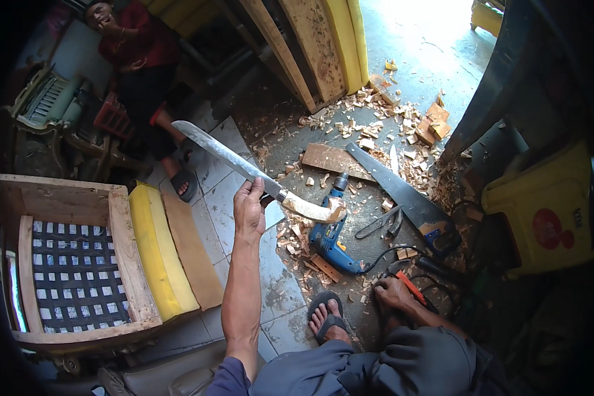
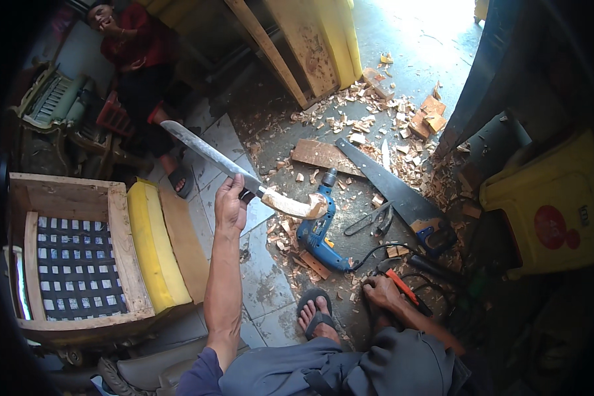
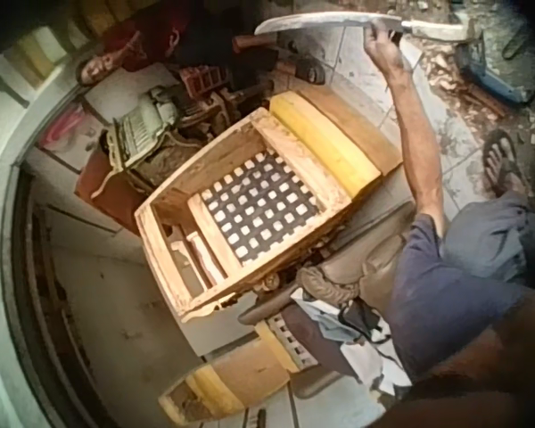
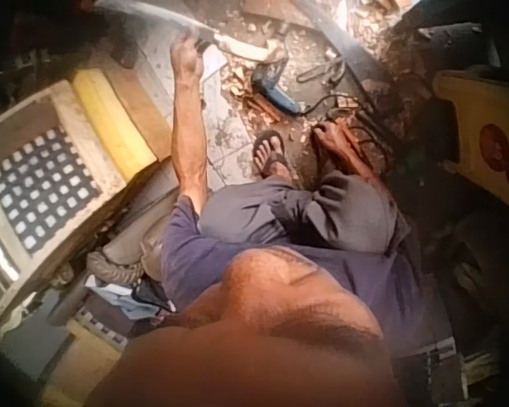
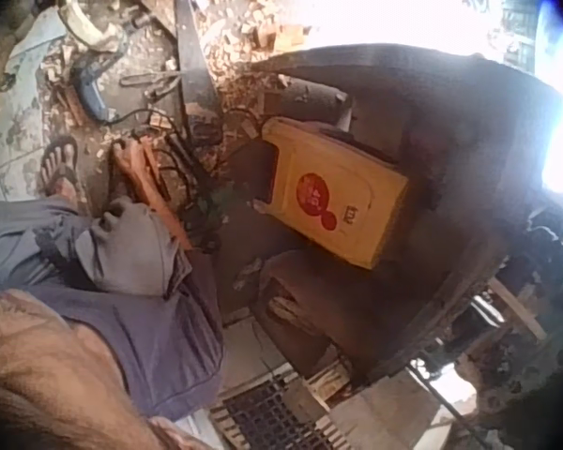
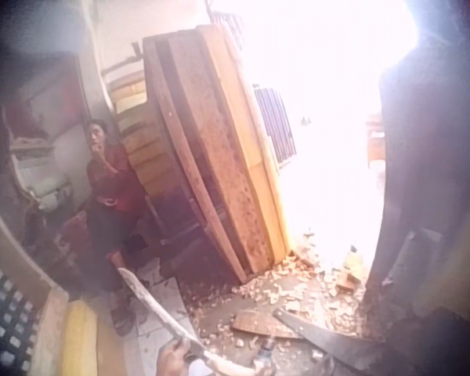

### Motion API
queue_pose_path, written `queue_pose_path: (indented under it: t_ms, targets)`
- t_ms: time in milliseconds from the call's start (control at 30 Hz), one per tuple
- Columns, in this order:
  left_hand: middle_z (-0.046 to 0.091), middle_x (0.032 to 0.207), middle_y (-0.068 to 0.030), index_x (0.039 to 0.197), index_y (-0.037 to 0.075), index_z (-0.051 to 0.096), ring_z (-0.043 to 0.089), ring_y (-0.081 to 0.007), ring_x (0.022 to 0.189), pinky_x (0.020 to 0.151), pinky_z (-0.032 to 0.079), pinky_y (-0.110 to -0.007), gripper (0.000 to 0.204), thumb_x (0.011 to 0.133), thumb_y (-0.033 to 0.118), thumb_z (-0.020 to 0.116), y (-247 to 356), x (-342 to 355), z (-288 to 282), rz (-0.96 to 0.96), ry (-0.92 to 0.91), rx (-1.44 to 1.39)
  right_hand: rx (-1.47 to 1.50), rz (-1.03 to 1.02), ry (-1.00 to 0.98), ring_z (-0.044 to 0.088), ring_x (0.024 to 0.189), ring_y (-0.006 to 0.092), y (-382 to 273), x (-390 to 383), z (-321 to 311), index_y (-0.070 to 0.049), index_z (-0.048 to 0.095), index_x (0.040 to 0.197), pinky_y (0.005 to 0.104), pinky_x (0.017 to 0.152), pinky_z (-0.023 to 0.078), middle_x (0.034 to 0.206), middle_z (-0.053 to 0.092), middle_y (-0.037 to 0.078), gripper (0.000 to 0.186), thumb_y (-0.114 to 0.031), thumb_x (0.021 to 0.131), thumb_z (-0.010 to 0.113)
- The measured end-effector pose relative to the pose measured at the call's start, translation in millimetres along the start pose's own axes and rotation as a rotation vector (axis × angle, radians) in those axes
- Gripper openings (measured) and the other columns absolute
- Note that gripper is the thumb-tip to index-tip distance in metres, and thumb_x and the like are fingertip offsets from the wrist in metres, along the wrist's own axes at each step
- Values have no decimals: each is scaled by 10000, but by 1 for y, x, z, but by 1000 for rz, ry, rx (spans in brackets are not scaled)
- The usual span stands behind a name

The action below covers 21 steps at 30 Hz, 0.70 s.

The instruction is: The person carves a wooden handle by striking a machete with a hammer, then handles a long metal rod and a smaller wooden piece.

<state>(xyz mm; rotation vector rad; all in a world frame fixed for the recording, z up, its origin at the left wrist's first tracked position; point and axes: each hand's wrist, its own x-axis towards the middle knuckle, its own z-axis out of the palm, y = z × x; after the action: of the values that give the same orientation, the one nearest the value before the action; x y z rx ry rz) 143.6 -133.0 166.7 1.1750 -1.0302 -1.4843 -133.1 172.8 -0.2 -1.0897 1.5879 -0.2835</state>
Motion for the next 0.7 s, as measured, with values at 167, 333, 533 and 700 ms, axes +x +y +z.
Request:
queue_pose_path:
  t_ms: [167,333,533,700]
  targets:
    - [693,908,-58,1017,33,657,662,-157,827,828,542,-344,196,1053,205,570,1,-17,8,28,-29,-29,131,-56,-9,701,1021,305,-30,3,-23,-51,700,1211,397,910,531,1048,732,218,375,-258,917,595]
    - [697,888,-71,1007,12,653,680,-168,782,777,585,-348,210,1048,204,580,-5,-40,21,94,-30,85,157,-171,220,720,933,293,-85,10,-67,-76,659,1270,401,844,549,988,739,200,391,-264,928,635]
    - [719,794,-65,985,-29,731,625,-96,701,634,522,-299,257,1000,222,676,-11,-69,56,219,-1,504,41,-253,320,718,943,360,-103,15,-71,-75,666,1245,431,858,551,999,731,223,365,-267,938,624]
    - [680,713,-109,957,-7,733,637,-138,642,569,471,-337,159,954,151,712,-16,-71,82,383,-41,709,57,-170,158,705,1025,345,-70,2,-58,-59,689,1216,421,923,535,1065,735,204,359,-265,945,575]
